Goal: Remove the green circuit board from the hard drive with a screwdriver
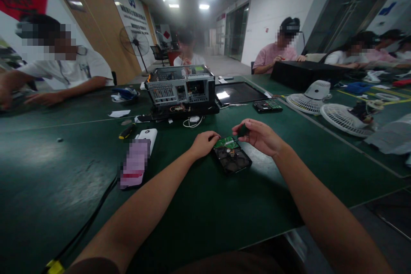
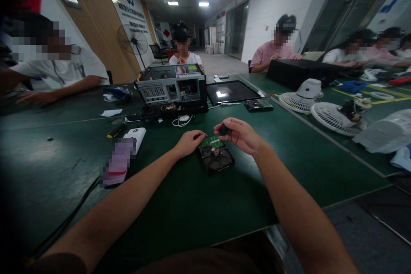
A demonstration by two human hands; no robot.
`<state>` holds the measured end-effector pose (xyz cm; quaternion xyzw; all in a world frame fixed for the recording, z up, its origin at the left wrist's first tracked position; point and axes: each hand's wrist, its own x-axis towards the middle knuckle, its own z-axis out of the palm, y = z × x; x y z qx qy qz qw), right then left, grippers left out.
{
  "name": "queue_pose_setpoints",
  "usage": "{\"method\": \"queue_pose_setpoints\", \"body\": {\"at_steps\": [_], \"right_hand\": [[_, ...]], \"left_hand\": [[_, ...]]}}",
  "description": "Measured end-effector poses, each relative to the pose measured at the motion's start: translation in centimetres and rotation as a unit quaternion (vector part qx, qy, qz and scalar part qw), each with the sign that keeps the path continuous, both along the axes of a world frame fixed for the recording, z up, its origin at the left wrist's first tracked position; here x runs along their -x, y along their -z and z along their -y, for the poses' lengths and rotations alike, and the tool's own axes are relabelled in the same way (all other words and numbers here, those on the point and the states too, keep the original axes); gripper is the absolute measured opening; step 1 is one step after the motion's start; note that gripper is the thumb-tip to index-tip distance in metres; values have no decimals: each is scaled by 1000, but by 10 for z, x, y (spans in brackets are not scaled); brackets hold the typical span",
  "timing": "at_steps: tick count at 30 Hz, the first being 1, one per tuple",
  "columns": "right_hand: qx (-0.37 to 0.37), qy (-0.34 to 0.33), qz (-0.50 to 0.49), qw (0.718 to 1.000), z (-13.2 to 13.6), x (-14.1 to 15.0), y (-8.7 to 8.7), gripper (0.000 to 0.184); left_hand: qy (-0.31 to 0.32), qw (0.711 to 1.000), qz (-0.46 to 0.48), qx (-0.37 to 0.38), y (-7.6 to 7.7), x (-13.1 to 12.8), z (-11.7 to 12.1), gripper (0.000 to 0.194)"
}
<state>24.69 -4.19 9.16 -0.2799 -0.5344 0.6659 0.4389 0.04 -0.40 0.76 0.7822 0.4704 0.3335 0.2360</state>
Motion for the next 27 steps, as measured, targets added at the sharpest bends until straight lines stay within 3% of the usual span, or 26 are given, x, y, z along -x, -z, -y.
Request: {"method": "queue_pose_setpoints", "body": {"at_steps": [8,13,22,27], "right_hand": [[-96,70,51,992,1,7,2,22],[-71,55,22,996,-4,5,6,30],[-25,30,5,999,-3,0,0,21],[-67,71,33,995,-4,-1,4,26]], "left_hand": [[0,1000,-2,-1,0,2,-1,26],[5,1000,-2,-4,0,2,-1,26],[-1,1000,-9,-4,0,1,-1,27],[2,1000,-2,-8,2,1,-2,27]]}}
